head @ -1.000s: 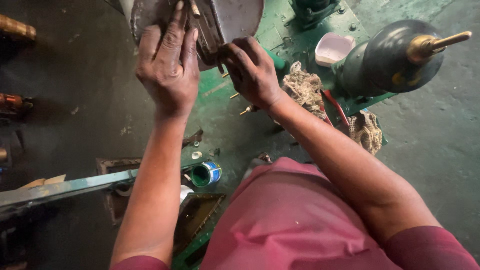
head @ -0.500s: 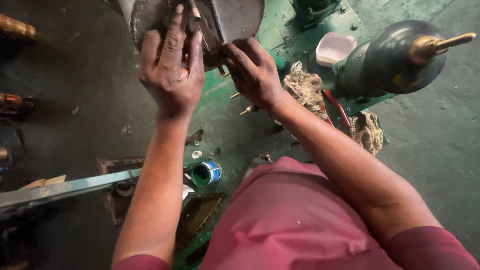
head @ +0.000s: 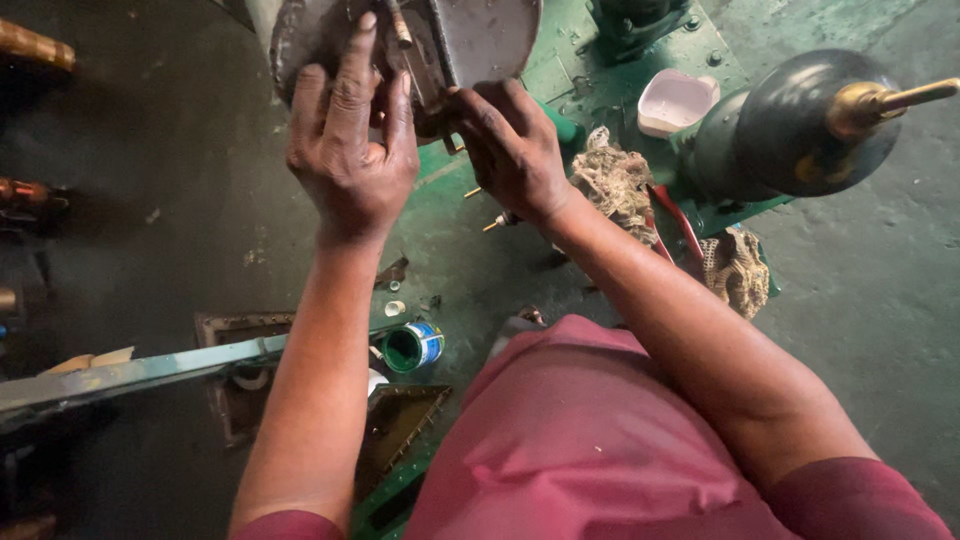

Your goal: The person works on a large cylindrical component, placing small metal rods into slots on the metal frame and tightening them with a tool.

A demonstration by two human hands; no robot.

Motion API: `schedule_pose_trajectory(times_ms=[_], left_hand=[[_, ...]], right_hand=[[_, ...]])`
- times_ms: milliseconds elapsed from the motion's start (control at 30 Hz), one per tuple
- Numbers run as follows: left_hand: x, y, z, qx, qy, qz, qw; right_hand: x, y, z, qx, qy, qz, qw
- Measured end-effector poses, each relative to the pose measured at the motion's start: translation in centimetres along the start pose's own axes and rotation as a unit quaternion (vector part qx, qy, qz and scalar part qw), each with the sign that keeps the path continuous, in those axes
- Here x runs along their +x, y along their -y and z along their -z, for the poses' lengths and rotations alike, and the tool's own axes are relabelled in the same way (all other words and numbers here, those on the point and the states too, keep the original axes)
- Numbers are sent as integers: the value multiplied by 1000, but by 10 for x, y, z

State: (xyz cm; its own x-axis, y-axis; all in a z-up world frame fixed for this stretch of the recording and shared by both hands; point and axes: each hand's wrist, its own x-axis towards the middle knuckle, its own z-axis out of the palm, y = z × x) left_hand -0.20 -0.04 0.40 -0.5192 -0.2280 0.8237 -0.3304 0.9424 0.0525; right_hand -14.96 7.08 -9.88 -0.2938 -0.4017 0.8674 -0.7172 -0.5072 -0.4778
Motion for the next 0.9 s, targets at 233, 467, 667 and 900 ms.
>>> schedule_pose_trajectory(times_ms=[233,467,667,900], left_hand=[[3,8,1,-6,14,-29,999],[3,6,5,-4,34,-16,999],[9,6,8,-16,47,-35,998],[13,1,12,-33,52,-11,998]], right_hand=[[-3,-2,-3,-6,-3,1,1000],[-4,-8,-7,5,-19,9,1000],[-9,-6,-9,12,-27,-10,1000],[-11,-4,-8,4,-6,-23,1000]])
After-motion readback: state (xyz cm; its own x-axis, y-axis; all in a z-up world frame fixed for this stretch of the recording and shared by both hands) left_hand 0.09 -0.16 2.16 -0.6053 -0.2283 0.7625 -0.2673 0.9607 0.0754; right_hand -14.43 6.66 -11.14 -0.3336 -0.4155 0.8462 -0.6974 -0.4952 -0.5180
